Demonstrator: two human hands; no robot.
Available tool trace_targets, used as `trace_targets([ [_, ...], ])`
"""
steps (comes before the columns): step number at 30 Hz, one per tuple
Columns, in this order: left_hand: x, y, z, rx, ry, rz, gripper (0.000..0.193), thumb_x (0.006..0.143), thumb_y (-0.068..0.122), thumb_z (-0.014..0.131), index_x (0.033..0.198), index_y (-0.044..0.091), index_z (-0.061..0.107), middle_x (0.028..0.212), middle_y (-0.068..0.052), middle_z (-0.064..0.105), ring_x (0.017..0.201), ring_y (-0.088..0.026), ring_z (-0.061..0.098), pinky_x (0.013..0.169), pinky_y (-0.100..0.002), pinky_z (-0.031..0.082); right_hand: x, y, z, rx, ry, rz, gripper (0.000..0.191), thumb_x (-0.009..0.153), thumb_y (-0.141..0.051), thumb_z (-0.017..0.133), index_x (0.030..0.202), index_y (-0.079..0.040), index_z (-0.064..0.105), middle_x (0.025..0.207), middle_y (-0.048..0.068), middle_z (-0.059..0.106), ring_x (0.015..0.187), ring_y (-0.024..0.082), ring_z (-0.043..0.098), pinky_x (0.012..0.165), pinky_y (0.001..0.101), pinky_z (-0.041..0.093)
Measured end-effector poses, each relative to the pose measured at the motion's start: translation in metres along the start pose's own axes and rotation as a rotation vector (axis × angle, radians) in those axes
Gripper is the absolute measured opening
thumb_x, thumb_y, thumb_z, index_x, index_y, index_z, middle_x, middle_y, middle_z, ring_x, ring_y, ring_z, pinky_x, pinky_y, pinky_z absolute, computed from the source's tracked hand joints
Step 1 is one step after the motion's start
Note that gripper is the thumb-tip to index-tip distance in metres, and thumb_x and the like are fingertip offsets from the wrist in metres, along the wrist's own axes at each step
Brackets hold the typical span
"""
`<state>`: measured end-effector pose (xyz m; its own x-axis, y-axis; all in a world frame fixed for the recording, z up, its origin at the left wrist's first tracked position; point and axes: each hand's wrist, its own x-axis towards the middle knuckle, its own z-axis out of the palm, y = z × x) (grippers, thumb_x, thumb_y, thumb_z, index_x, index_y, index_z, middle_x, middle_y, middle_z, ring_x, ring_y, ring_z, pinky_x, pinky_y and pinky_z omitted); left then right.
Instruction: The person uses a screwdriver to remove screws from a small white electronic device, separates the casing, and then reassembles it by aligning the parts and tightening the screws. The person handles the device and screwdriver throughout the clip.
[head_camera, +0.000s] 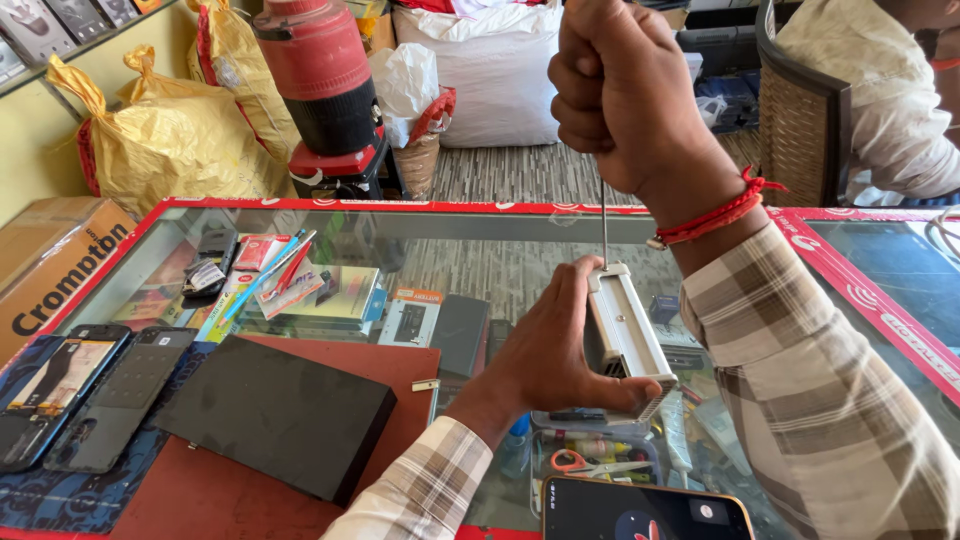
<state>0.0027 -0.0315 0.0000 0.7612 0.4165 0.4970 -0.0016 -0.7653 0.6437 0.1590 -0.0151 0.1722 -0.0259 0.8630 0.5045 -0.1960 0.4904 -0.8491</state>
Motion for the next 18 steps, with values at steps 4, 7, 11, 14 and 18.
trace_targets([
  [4,-0.002,0.001,0.000,0.010,-0.004,-0.025,0.133,0.064,0.072,0.082,0.156,-0.008,0.028,0.144,-0.027,0.050,0.138,-0.042,0.054,0.114,-0.046,0.047,0.003,0.015,-0.005,-0.152,0.167,-0.174,0.043,0.111,-0.036,0.052,0.076,-0.012,0.042,0.057,-0.002,0.033,0.043,0.007,0.027,0.039,0.0286,0.018],
  [7,-0.002,0.002,0.000,-0.004,0.006,-0.013,0.132,0.064,0.071,0.082,0.156,-0.008,0.029,0.144,-0.027,0.050,0.138,-0.041,0.055,0.115,-0.045,0.047,0.005,0.027,-0.010,-0.284,0.370,-0.421,0.040,0.110,-0.029,0.052,0.076,-0.009,0.046,0.059,0.001,0.042,0.043,0.011,0.036,0.038,0.0317,0.022],
  [11,-0.001,0.003,0.000,-0.016,0.022,0.020,0.131,0.066,0.069,0.083,0.156,-0.009,0.029,0.145,-0.027,0.050,0.139,-0.041,0.054,0.117,-0.044,0.046,-0.006,0.015,-0.028,-0.238,0.418,-0.352,0.042,0.115,-0.028,0.052,0.079,-0.010,0.044,0.059,0.001,0.034,0.045,0.012,0.029,0.043,0.0336,0.022],
  [14,-0.001,0.003,-0.001,-0.021,0.004,0.006,0.130,0.065,0.069,0.083,0.155,-0.008,0.030,0.142,-0.026,0.052,0.137,-0.040,0.055,0.116,-0.044,0.047,-0.021,-0.002,-0.040,-0.077,0.082,-0.123,0.041,0.115,-0.029,0.044,0.079,-0.009,0.045,0.057,0.000,0.034,0.045,0.011,0.029,0.046,0.0311,0.027],
  [18,0.001,0.003,-0.001,-0.018,0.006,-0.004,0.130,0.064,0.068,0.083,0.155,-0.008,0.030,0.142,-0.026,0.051,0.136,-0.040,0.055,0.114,-0.044,0.048,-0.016,-0.013,-0.045,0.015,-0.240,-0.018,0.041,0.110,-0.029,0.042,0.076,-0.007,0.047,0.056,0.001,0.037,0.045,0.012,0.033,0.047,0.0313,0.032],
])
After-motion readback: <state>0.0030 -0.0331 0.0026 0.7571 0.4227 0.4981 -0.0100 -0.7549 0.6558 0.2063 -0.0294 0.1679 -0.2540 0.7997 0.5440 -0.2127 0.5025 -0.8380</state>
